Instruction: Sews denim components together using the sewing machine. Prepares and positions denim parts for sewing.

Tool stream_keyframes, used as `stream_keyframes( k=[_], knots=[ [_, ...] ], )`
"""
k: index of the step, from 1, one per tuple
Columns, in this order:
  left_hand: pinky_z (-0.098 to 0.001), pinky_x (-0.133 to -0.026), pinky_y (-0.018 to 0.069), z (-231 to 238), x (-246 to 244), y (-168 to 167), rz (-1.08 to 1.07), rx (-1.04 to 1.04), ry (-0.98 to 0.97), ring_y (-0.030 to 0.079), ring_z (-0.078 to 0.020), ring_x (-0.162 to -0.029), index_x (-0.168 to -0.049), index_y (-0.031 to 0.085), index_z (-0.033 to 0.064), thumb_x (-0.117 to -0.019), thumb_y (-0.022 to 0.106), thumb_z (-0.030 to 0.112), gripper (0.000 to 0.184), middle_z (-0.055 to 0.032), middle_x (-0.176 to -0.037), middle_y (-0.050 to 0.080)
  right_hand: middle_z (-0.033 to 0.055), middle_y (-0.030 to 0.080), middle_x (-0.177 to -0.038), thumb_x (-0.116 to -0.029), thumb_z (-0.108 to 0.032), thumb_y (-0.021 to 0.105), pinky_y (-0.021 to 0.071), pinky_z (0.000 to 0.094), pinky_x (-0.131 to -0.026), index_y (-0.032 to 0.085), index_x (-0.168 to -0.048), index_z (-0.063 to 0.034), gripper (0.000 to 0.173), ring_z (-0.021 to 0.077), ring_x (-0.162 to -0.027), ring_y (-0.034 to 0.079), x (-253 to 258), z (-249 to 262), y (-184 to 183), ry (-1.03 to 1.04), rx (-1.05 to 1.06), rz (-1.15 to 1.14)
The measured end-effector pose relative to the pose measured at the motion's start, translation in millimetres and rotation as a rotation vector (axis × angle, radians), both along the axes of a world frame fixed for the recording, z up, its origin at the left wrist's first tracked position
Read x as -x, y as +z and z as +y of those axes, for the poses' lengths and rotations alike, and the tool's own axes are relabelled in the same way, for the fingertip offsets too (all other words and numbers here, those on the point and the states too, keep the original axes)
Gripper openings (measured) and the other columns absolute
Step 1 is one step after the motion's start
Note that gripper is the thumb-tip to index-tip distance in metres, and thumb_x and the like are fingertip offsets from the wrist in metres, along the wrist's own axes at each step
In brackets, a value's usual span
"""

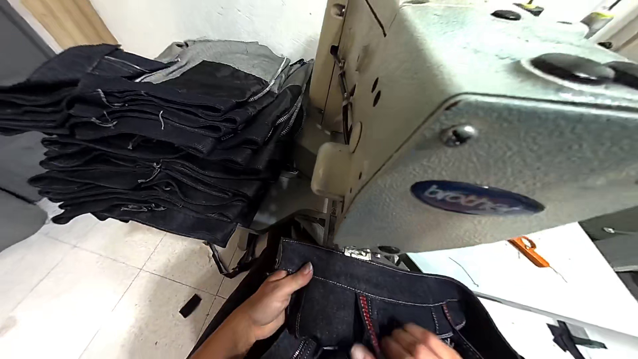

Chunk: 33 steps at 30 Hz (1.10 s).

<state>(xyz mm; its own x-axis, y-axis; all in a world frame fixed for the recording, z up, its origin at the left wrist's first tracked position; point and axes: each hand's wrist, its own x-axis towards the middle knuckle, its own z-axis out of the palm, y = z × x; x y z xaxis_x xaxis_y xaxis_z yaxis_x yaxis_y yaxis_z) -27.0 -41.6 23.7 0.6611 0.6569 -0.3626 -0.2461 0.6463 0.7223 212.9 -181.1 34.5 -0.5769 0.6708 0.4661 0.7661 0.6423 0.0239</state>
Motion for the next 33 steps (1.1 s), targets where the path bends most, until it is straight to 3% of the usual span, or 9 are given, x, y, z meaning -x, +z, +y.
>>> stream_keyframes(
  k=[7,9,15,18,22,25,27,29,33],
  knots=[
    [-0.0335,-0.101,0.0558,0.4,-0.1,1.8,0.052,-0.049,0.027,0.070,-0.0100,-0.110,-0.127,0.057,0.0066,-0.1041,0.055,0.019,0.026,-0.0009,-0.113,0.074,0.0126,0.061,-0.104,-0.1004,-0.009,0.058,0.0443,0.0328,-0.092,0.071,-0.114,-0.0143,0.020,0.0274,-0.101,0.056,-19.5,57.4,23.1,-0.362,-0.286,0.107],
    [-0.0326,-0.101,0.0558,0.6,0.5,2.4,0.053,-0.062,0.041,0.070,-0.0091,-0.109,-0.125,0.057,0.0071,-0.1029,0.055,0.016,0.024,-0.0001,-0.111,0.074,0.0115,0.069,-0.096,-0.0996,-0.006,0.058,0.0515,0.0259,-0.084,0.073,-0.107,-0.0117,0.018,0.0221,-0.094,0.065,-14.3,64.4,26.1,-0.355,-0.257,0.158],
    [-0.0300,-0.097,0.0577,-1.4,6.1,2.8,0.056,-0.116,0.074,0.071,-0.0074,-0.102,-0.116,0.061,0.0072,-0.1000,0.056,0.008,0.017,0.0016,-0.104,0.075,-0.0002,0.073,-0.089,-0.0960,-0.015,0.069,0.0589,0.0178,-0.066,0.070,-0.104,-0.0015,0.015,0.0003,-0.075,0.068,7.6,61.5,34.5,-0.282,0.498,0.883],
    [-0.0299,-0.098,0.0576,-0.1,12.2,0.2,0.112,-0.200,0.036,0.071,-0.0069,-0.103,-0.115,0.063,0.0062,-0.1006,0.058,0.011,0.016,0.0019,-0.104,0.076,-0.0018,0.074,-0.090,-0.0911,-0.014,0.072,0.0567,0.0144,-0.073,0.074,-0.098,-0.0054,0.011,-0.0029,-0.081,0.067,5.3,67.4,24.6,-0.312,0.476,0.839],
    [-0.0438,-0.088,0.0587,6.9,25.0,8.7,0.755,-0.939,0.245,0.071,-0.0164,-0.101,-0.126,0.066,0.0072,-0.0923,0.068,0.048,0.053,-0.0046,-0.109,0.073,0.0023,0.073,-0.087,-0.0886,-0.023,0.074,0.0474,0.0101,-0.087,0.077,-0.087,-0.0157,0.008,-0.0007,-0.094,0.065,4.3,73.7,18.7,-0.377,0.159,0.609],
    [-0.0329,-0.062,0.0553,9.9,22.2,33.9,0.884,-1.428,0.508,0.066,-0.0164,-0.075,-0.120,0.065,0.0065,-0.0942,0.068,0.038,0.040,-0.0091,-0.097,0.069,-0.0001,0.075,-0.088,-0.0904,-0.023,0.073,0.0505,0.0094,-0.084,0.075,-0.090,-0.0127,0.010,-0.0035,-0.090,0.067,1.3,74.8,11.7,-0.354,0.170,0.654],
    [-0.0275,-0.057,0.0567,-7.2,5.5,50.9,0.640,-1.304,0.227,0.068,-0.0099,-0.066,-0.120,0.068,0.0046,-0.0962,0.068,0.025,0.031,-0.0038,-0.086,0.073,-0.0022,0.074,-0.086,-0.0905,-0.024,0.073,0.0525,0.0099,-0.080,0.075,-0.090,-0.0118,0.013,-0.0052,-0.085,0.066,1.3,74.6,6.9,-0.354,0.183,0.717],
    [-0.0330,-0.062,0.0609,-18.5,-13.3,57.2,0.393,-0.970,-0.144,0.073,-0.0163,-0.069,-0.126,0.064,-0.0034,-0.0973,0.068,0.015,0.034,-0.0115,-0.089,0.076,-0.0037,0.074,-0.086,-0.0898,-0.024,0.074,0.0542,0.0107,-0.078,0.075,-0.090,-0.0119,0.013,-0.0059,-0.083,0.066,4.0,74.9,2.9,-0.365,0.170,0.781],
    [-0.0291,-0.069,0.0635,-26.1,-32.9,46.4,0.273,-0.625,-0.135,0.075,-0.0132,-0.074,-0.105,0.069,-0.0042,-0.1003,0.064,0.013,0.019,-0.0103,-0.087,0.075,0.0007,0.074,-0.086,-0.0925,-0.019,0.071,0.0525,0.0108,-0.081,0.076,-0.089,-0.0122,0.009,-0.0008,-0.087,0.068,13.0,71.8,4.2,-0.410,0.057,0.691]
  ],
)
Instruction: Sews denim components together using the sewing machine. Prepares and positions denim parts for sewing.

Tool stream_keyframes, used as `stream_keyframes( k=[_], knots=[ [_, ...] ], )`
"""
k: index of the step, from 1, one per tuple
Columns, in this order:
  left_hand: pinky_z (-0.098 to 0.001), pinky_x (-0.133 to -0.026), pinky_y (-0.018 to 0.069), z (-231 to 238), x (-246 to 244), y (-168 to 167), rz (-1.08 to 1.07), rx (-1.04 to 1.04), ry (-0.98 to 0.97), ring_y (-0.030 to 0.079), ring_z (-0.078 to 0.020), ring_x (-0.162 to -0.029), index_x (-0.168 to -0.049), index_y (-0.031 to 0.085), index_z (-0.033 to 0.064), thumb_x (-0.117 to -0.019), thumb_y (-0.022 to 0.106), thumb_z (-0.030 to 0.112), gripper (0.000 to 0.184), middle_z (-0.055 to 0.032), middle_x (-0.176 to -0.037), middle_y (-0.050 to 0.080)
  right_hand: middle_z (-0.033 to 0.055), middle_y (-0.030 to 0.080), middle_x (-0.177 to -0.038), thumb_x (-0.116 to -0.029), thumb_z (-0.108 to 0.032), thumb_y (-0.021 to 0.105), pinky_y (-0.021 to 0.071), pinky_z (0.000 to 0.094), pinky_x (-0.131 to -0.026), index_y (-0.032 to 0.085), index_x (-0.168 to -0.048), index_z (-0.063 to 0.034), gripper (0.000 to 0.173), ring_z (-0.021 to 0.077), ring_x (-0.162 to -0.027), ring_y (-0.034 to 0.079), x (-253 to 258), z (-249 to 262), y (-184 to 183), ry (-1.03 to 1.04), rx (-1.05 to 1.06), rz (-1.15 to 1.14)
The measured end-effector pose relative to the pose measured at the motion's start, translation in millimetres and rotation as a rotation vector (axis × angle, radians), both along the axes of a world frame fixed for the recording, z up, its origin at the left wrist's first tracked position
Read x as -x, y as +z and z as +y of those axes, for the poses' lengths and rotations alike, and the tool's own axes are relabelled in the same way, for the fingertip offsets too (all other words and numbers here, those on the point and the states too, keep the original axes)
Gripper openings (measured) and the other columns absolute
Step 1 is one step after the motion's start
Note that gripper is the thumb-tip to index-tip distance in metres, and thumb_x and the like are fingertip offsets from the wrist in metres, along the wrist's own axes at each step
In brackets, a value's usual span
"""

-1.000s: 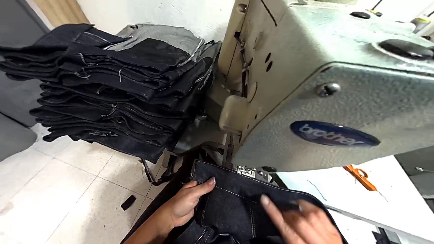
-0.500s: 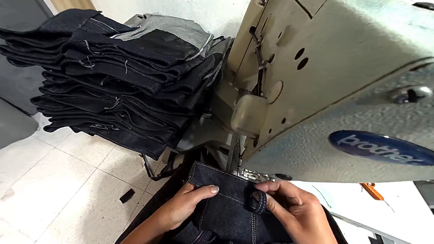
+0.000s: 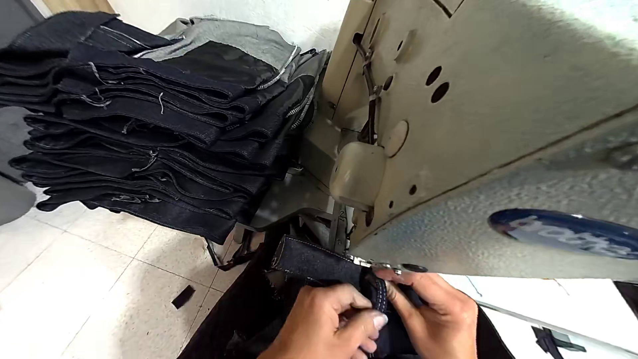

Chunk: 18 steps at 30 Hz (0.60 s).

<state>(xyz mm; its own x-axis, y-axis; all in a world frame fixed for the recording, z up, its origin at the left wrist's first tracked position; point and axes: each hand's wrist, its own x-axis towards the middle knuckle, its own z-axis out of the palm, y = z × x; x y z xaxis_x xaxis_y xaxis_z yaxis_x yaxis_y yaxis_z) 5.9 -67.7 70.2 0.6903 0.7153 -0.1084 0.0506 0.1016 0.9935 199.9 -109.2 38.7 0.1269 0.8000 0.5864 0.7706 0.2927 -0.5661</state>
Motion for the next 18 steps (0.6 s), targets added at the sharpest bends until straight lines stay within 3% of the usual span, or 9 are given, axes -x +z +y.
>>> stream_keyframes(
  k=[2,4,9,11,12,13,15,16,18],
  knots=[
    [-0.0282,-0.070,0.0641,-3.0,-2.9,-3.6,-0.048,0.072,0.099,0.076,-0.0121,-0.074,-0.096,0.068,-0.0022,-0.0992,0.065,0.011,0.014,-0.0079,-0.085,0.076,0.0068,0.074,-0.090,-0.0970,-0.009,0.061,0.0513,0.0164,-0.086,0.076,-0.094,-0.0117,0.016,0.0112,-0.092,0.068,4.6,-5.3,6.2,-0.011,-0.018,-0.245],
    [-0.0305,-0.069,0.0649,-7.8,-6.9,-3.2,-0.071,0.143,0.197,0.076,-0.0152,-0.073,-0.096,0.058,0.0011,-0.0959,0.067,0.004,0.009,-0.0072,-0.083,0.076,0.0088,0.073,-0.098,-0.0977,0.001,0.053,0.0501,0.0198,-0.089,0.076,-0.102,-0.0104,0.026,0.0178,-0.097,0.066,5.6,-11.0,11.4,0.017,0.017,-0.407],
    [-0.0309,-0.059,0.0630,-6.7,-3.9,-5.1,0.037,0.092,0.180,0.073,-0.0155,-0.061,-0.113,0.048,0.0036,-0.0959,0.067,0.004,0.026,-0.0045,-0.072,0.073,0.0079,0.072,-0.108,-0.0983,0.004,0.049,0.0482,0.0224,-0.095,0.075,-0.113,-0.0133,0.034,0.0204,-0.106,0.063,-3.5,-14.7,12.6,0.072,0.056,-0.439],
    [-0.0277,-0.052,0.0575,-6.6,3.4,-13.5,0.177,-0.332,0.195,0.067,-0.0121,-0.053,-0.111,0.057,-0.0021,-0.0950,0.071,0.017,0.029,-0.0030,-0.064,0.066,0.0070,0.069,-0.108,-0.0992,0.002,0.047,0.0475,0.0222,-0.096,0.073,-0.115,-0.0157,0.035,0.0193,-0.106,0.062,-8.6,-11.5,6.6,0.094,0.022,-0.417],
    [-0.0256,-0.051,0.0534,-5.0,7.4,-24.5,0.225,-0.695,0.265,0.063,-0.0112,-0.053,-0.104,0.066,-0.0012,-0.0928,0.074,0.025,0.030,-0.0023,-0.062,0.063,0.0067,0.068,-0.107,-0.1002,0.000,0.047,0.0476,0.0220,-0.094,0.071,-0.115,-0.0165,0.033,0.0190,-0.104,0.061,-10.5,-9.4,2.4,0.102,-0.005,-0.409],
    [-0.0237,-0.058,0.0523,2.2,11.7,-36.0,0.228,-1.060,0.325,0.061,-0.0108,-0.060,-0.098,0.070,0.0070,-0.0932,0.074,0.033,0.027,0.0002,-0.065,0.063,0.0064,0.067,-0.106,-0.1011,-0.001,0.046,0.0478,0.0219,-0.092,0.070,-0.116,-0.0169,0.032,0.0187,-0.102,0.060,-12.0,-7.1,-1.3,0.108,-0.032,-0.408],
    [-0.0274,-0.089,0.0485,21.8,18.5,-44.9,0.162,-1.507,0.247,0.062,-0.0145,-0.093,-0.109,0.070,0.0204,-0.1019,0.063,0.032,0.015,0.0033,-0.095,0.068,0.0059,0.066,-0.104,-0.1021,-0.003,0.047,0.0484,0.0222,-0.089,0.070,-0.116,-0.0175,0.030,0.0184,-0.099,0.060,-12.9,-4.1,-5.5,0.108,-0.067,-0.414],
    [-0.0315,-0.098,0.0455,30.1,19.0,-45.7,0.131,-1.611,0.155,0.062,-0.0174,-0.109,-0.117,0.070,0.0203,-0.1044,0.058,0.026,0.019,0.0022,-0.113,0.072,0.0056,0.066,-0.102,-0.1022,-0.004,0.048,0.0494,0.0225,-0.087,0.070,-0.115,-0.0186,0.030,0.0180,-0.098,0.061,-13.0,-3.4,-7.2,0.100,-0.081,-0.408],
    [-0.0326,-0.103,0.0448,41.3,17.6,-47.4,0.110,-1.654,0.014,0.062,-0.0183,-0.119,-0.127,0.068,0.0191,-0.1062,0.054,0.024,0.025,0.0011,-0.128,0.070,0.0042,0.067,-0.100,-0.1037,-0.012,0.050,0.0507,0.0235,-0.081,0.071,-0.115,-0.0239,0.027,0.0162,-0.095,0.061,-15.2,-3.8,-12.2,0.075,-0.085,-0.326]
  ],
)
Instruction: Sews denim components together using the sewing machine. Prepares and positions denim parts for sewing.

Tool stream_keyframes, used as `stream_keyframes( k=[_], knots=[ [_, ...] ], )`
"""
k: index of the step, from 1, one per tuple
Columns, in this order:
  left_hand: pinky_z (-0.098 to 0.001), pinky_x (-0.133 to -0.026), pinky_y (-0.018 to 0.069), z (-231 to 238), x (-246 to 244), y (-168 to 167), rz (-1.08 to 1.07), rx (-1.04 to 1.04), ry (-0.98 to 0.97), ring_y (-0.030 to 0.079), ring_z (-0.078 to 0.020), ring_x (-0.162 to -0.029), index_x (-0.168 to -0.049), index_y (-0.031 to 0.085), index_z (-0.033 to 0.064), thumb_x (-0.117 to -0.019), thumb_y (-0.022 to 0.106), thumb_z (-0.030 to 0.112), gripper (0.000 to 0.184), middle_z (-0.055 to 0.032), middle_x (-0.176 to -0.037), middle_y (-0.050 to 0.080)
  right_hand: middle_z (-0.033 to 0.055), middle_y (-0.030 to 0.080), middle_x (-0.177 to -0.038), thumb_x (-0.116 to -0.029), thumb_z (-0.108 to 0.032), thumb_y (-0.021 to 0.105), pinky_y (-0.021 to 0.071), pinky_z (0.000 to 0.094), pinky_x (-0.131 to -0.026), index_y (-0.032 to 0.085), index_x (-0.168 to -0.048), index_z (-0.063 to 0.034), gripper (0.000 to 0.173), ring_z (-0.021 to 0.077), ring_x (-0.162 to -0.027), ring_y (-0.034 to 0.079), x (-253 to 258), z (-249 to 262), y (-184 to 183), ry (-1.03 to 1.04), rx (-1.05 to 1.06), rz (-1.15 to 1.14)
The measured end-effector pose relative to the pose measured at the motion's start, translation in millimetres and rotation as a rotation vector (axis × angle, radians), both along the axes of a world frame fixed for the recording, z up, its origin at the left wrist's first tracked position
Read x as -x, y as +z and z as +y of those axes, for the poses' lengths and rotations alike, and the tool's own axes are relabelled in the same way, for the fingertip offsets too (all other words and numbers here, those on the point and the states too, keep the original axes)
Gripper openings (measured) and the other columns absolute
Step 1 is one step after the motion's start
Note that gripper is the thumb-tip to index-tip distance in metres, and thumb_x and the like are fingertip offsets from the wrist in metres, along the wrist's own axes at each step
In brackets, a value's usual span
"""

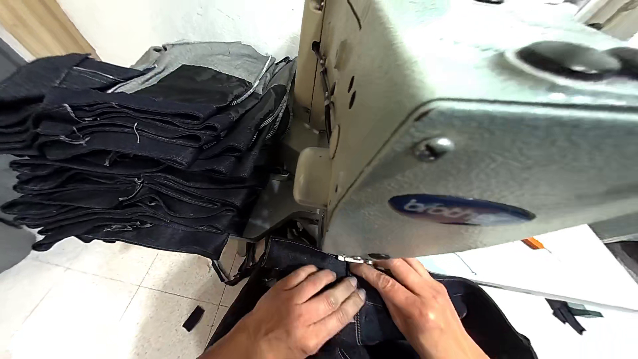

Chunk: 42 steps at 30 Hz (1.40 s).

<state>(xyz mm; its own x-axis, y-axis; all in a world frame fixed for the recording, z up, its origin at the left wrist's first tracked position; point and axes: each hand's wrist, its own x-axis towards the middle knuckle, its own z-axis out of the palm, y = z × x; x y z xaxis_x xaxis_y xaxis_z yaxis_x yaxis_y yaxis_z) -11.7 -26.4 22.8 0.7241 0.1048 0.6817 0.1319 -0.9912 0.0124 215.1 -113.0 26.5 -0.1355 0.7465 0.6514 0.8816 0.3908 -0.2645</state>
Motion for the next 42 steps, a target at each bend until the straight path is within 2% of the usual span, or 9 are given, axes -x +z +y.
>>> stream_keyframes(
  k=[2,4,6,11,15,28,33,38,42],
  knots=[
    [-0.0293,-0.100,0.0457,4.0,-2.1,0.4,0.025,0.063,-0.023,0.062,-0.0167,-0.115,-0.129,0.067,0.0203,-0.1061,0.055,0.029,0.027,0.0024,-0.129,0.070,0.0008,0.069,-0.101,-0.1058,-0.029,0.054,0.0524,0.0263,-0.085,0.072,-0.116,-0.0262,0.020,0.0112,-0.097,0.064,-4.8,-6.8,-4.4,-0.038,0.089,0.192],
    [-0.0276,-0.098,0.0464,0.9,-4.7,4.0,0.024,0.092,0.019,0.063,-0.0163,-0.110,-0.127,0.070,0.0205,-0.1056,0.056,0.031,0.027,0.0028,-0.126,0.071,0.0057,0.073,-0.099,-0.1026,-0.042,0.058,0.0508,0.0392,-0.094,0.068,-0.111,-0.0110,0.034,0.0162,-0.098,0.068,-6.9,-16.6,-3.5,-0.137,0.199,0.315],
    [-0.0270,-0.097,0.0464,-9.1,-8.6,6.8,0.022,0.099,0.105,0.064,-0.0160,-0.108,-0.124,0.072,0.0203,-0.1051,0.057,0.032,0.027,0.0031,-0.123,0.073,0.0088,0.072,-0.089,-0.1031,-0.046,0.054,0.0461,0.0444,-0.094,0.071,-0.100,-0.0063,0.043,0.0205,-0.090,0.067,-8.8,-17.1,-7.9,-0.213,0.225,0.308],
    [-0.0267,-0.094,0.0493,-21.8,-12.1,19.8,0.088,0.129,0.255,0.067,-0.0162,-0.106,-0.121,0.075,0.0198,-0.1040,0.058,0.033,0.027,0.0038,-0.120,0.075,0.0050,0.067,-0.080,-0.1064,-0.047,0.046,0.0448,0.0354,-0.087,0.067,-0.089,-0.0119,0.044,0.0155,-0.084,0.064,-9.7,1.4,-9.3,-0.201,0.107,0.265],
    [-0.0267,-0.095,0.0486,-17.3,-8.8,19.1,0.086,0.180,0.224,0.065,-0.0157,-0.109,-0.122,0.075,0.0220,-0.1039,0.059,0.032,0.026,0.0054,-0.122,0.074,0.0060,0.070,-0.084,-0.1064,-0.045,0.048,0.0446,0.0336,-0.093,0.068,-0.089,-0.0107,0.044,0.0137,-0.091,0.065,-13.2,-0.7,-5.1,-0.161,0.157,0.288],
    [-0.0257,-0.097,0.0463,-9.1,-1.6,20.0,0.111,0.242,0.156,0.063,-0.0130,-0.113,-0.123,0.073,0.0239,-0.1042,0.058,0.033,0.026,0.0076,-0.125,0.072,0.0067,0.069,-0.082,-0.1056,-0.044,0.050,0.0450,0.0279,-0.088,0.068,-0.088,-0.0101,0.042,0.0132,-0.089,0.064,-16.1,-2.7,-4.4,-0.135,0.156,0.257],
    [-0.0247,-0.104,0.0486,2.5,10.1,22.3,-0.044,0.456,0.064,0.067,-0.0146,-0.115,-0.108,0.076,0.0102,-0.1033,0.061,0.023,0.020,-0.0045,-0.111,0.076,0.0094,0.070,-0.080,-0.1055,-0.041,0.052,0.0477,0.0280,-0.086,0.070,-0.086,-0.0074,0.043,0.0164,-0.086,0.066,-17.2,-3.4,0.8,-0.133,0.173,0.237],
    [-0.0252,-0.095,0.0555,13.5,11.6,21.8,-0.073,0.428,0.365,0.071,-0.0170,-0.108,-0.103,0.076,0.0082,-0.1014,0.059,0.028,0.027,-0.0078,-0.106,0.076,0.0094,0.071,-0.079,-0.1060,-0.042,0.050,0.0488,0.0275,-0.084,0.070,-0.085,-0.0073,0.045,0.0164,-0.084,0.067,-15.3,-0.3,-0.5,-0.128,0.169,0.222],
    [-0.0314,-0.083,0.0602,17.9,9.3,14.9,0.020,0.615,0.366,0.075,-0.0179,-0.092,-0.111,0.074,0.0037,-0.1024,0.056,0.032,0.034,-0.0101,-0.101,0.076,0.0066,0.068,-0.075,-0.1068,-0.044,0.047,0.0486,0.0286,-0.078,0.068,-0.084,-0.0093,0.047,0.0151,-0.078,0.065,-13.3,2.6,-3.7,-0.153,0.126,0.217]
  ],
)
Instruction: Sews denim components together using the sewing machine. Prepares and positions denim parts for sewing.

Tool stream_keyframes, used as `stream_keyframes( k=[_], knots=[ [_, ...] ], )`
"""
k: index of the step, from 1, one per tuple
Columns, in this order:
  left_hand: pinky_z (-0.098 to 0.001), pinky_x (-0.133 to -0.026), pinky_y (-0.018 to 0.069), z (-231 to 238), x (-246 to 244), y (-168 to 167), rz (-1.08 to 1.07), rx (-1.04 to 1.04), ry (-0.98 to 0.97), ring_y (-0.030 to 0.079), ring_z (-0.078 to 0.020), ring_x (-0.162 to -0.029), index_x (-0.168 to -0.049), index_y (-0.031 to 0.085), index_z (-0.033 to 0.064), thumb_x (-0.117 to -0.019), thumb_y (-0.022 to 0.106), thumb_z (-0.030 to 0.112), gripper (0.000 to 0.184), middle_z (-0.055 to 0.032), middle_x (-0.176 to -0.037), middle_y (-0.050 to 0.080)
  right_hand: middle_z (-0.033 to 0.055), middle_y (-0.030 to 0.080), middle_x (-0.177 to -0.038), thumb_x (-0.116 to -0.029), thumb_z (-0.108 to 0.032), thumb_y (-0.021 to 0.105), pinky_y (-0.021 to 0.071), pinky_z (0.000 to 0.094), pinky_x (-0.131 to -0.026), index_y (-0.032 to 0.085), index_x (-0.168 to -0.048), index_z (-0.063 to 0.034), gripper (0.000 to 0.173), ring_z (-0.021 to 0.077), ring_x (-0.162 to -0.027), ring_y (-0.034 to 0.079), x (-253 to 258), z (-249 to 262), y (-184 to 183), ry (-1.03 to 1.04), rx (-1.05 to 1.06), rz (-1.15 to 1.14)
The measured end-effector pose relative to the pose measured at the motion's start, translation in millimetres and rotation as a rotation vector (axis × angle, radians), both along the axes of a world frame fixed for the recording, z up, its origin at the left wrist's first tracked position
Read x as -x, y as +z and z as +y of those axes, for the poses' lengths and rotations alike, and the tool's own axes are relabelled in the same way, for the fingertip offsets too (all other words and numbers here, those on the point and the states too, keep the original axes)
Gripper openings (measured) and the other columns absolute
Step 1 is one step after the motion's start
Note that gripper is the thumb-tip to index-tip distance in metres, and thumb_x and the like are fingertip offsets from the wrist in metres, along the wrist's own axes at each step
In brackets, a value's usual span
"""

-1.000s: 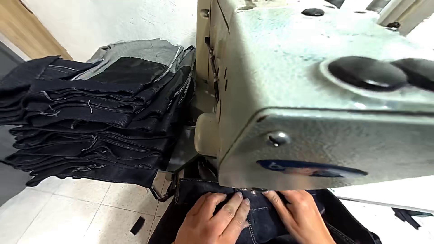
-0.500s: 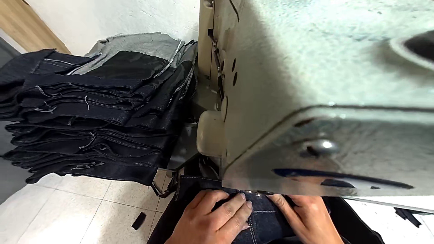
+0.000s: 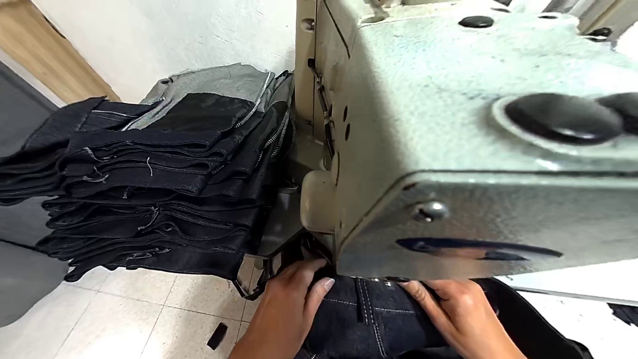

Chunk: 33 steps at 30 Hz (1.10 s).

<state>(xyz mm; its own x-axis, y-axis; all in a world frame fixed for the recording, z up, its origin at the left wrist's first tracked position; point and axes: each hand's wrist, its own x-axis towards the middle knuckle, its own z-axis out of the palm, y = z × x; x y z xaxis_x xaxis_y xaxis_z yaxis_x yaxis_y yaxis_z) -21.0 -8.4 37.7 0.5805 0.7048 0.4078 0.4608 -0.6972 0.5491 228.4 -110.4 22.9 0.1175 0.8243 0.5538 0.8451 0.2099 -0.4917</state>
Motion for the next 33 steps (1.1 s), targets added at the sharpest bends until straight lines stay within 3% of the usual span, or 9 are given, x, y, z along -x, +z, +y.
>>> stream_keyframes(
  k=[10,14,19,20,22,25,28,31,33],
  knots=[
    [-0.0408,-0.089,0.0582,1.3,-10.0,9.7,0.088,0.241,-0.055,0.073,-0.0216,-0.098,-0.120,0.068,0.0009,-0.1049,0.050,0.039,0.045,-0.0132,-0.106,0.074,0.0035,0.070,-0.078,-0.1057,-0.047,0.049,0.0508,0.0309,-0.077,0.070,-0.087,-0.0116,0.045,0.0135,-0.079,0.066,2.6,-2.9,-7.0,-0.030,0.004,0.037],
    [-0.0419,-0.082,0.0573,1.3,-14.9,7.3,0.083,0.382,-0.038,0.071,-0.0198,-0.090,-0.122,0.063,0.0001,-0.1050,0.047,0.042,0.048,-0.0113,-0.097,0.072,0.0026,0.069,-0.077,-0.1056,-0.047,0.048,0.0498,0.0309,-0.076,0.070,-0.087,-0.0118,0.046,0.0124,-0.079,0.065,4.5,-2.9,-11.0,-0.039,-0.001,0.063],
    [-0.0221,-0.084,0.0561,-0.2,-22.3,-6.1,-0.212,0.421,-0.089,0.068,-0.0001,-0.090,-0.123,0.059,-0.0089,-0.1032,0.051,0.022,0.038,-0.0051,-0.095,0.073,0.0037,0.068,-0.076,-0.1056,-0.047,0.049,0.0477,0.0277,-0.079,0.068,-0.086,-0.0109,0.046,0.0115,-0.079,0.064,6.4,-1.3,-12.7,-0.031,-0.033,0.116],
    [-0.0224,-0.085,0.0562,4.6,-26.1,-7.0,-0.237,0.370,-0.073,0.069,-0.0010,-0.091,-0.115,0.064,-0.0072,-0.1015,0.051,0.018,0.032,-0.0057,-0.093,0.073,0.0033,0.067,-0.075,-0.1056,-0.047,0.048,0.0494,0.0271,-0.078,0.068,-0.084,-0.0108,0.046,0.0108,-0.079,0.065,5.5,2.5,-11.0,-0.053,-0.049,0.106],
    [-0.0348,-0.092,0.0534,16.2,-33.2,4.4,-0.169,0.405,-0.021,0.069,-0.0156,-0.098,-0.106,0.070,-0.0085,-0.0964,0.054,0.007,0.025,-0.0161,-0.096,0.073,0.0044,0.065,-0.071,-0.1041,-0.042,0.051,0.0512,0.0319,-0.071,0.067,-0.079,-0.0091,0.044,0.0141,-0.073,0.065,2.0,16.2,-7.7,-0.127,-0.095,0.036],
    [-0.0346,-0.094,0.0511,33.7,-38.2,25.3,-0.006,0.589,-0.041,0.065,-0.0187,-0.100,-0.109,0.068,-0.0106,-0.0953,0.061,0.000,0.019,-0.0204,-0.103,0.070,0.0084,0.070,-0.076,-0.0946,-0.029,0.060,0.0528,0.0362,-0.073,0.072,-0.081,-0.0037,0.031,0.0177,-0.076,0.068,-6.2,31.4,-1.3,-0.168,-0.077,0.052],
    [-0.0406,-0.089,0.0542,36.8,-35.8,26.7,0.053,0.446,-0.094,0.070,-0.0233,-0.094,-0.097,0.073,-0.0063,-0.0935,0.063,0.002,0.014,-0.0193,-0.095,0.072,0.0064,0.072,-0.080,-0.0979,-0.035,0.059,0.0536,0.0257,-0.081,0.074,-0.082,-0.0056,0.037,0.0106,-0.083,0.068,-10.5,32.9,-0.8,-0.131,-0.069,0.076],
    [-0.0486,-0.088,0.0553,39.6,-33.9,15.4,0.053,0.329,-0.119,0.071,-0.0300,-0.095,-0.093,0.074,-0.0040,-0.0944,0.060,0.004,0.017,-0.0199,-0.093,0.073,0.0064,0.071,-0.079,-0.0996,-0.037,0.058,0.0524,0.0222,-0.078,0.073,-0.083,-0.0056,0.038,0.0073,-0.082,0.068,-9.6,29.6,-3.1,-0.122,-0.073,0.090],
    [-0.0480,-0.087,0.0555,43.2,-34.7,13.8,0.063,0.346,-0.118,0.071,-0.0291,-0.094,-0.094,0.074,-0.0036,-0.0957,0.060,0.005,0.017,-0.0189,-0.093,0.073,0.0057,0.071,-0.078,-0.0965,-0.033,0.059,0.0519,0.0194,-0.073,0.073,-0.083,-0.0056,0.034,0.0051,-0.078,0.067,-9.0,30.1,3.4,-0.135,-0.065,0.079]
  ],
)
